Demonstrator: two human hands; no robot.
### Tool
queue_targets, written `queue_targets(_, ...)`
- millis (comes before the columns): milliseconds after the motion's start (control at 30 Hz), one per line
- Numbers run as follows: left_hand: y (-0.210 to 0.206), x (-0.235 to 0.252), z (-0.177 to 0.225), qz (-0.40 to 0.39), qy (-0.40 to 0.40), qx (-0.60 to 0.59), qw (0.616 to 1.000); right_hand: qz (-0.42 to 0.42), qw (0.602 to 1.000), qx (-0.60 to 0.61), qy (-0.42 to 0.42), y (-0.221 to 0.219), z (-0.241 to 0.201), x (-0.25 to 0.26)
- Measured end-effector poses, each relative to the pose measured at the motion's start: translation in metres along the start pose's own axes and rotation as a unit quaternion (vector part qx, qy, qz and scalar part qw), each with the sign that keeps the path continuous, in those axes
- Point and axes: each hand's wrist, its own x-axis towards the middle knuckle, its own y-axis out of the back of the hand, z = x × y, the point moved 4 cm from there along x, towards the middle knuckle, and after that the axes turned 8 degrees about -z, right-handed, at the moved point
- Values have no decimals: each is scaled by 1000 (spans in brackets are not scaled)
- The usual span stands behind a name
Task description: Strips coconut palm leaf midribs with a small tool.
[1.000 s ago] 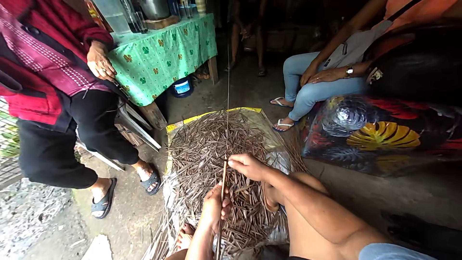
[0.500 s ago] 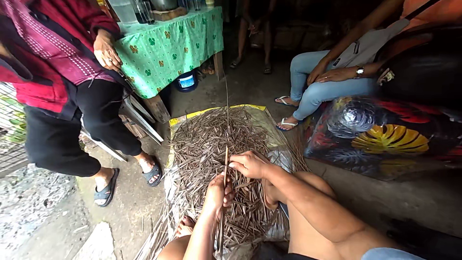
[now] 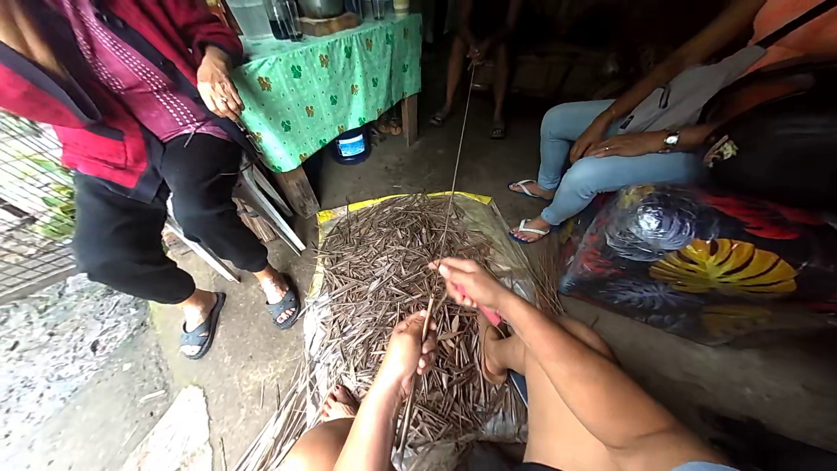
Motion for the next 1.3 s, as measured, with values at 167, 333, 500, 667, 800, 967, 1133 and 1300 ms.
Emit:
queue_targets(167, -10, -3, 1, 22, 30, 37, 999, 87, 994, -34, 48, 10, 5, 2)
queue_targets(333, -2, 6, -2, 28, 15, 35, 999, 89, 968, -225, 59, 31, 10, 13)
queue_targets(500, 4, 9, 0, 43, 21, 25, 999, -66, 937, -320, 123, -3, 1, -14)
queue_targets(667, 5, 17, -4, 51, 28, 18, 998, -101, 881, -423, 186, -20, 2, -17)
queue_targets(800, 1, 18, -4, 46, 22, 2, 999, -67, 865, -443, 227, -13, 5, -12)
queue_targets(967, -5, 3, -2, 49, 14, 36, 998, 48, 860, -479, 169, 14, -2, 3)
queue_targets(1133, -11, -12, -4, 25, 41, 35, 998, 205, 895, -396, 6, 52, -15, 13)
queue_targets(1300, 1, -13, -7, -22, 23, 5, 999, 143, 986, -90, 13, 48, 4, 2)
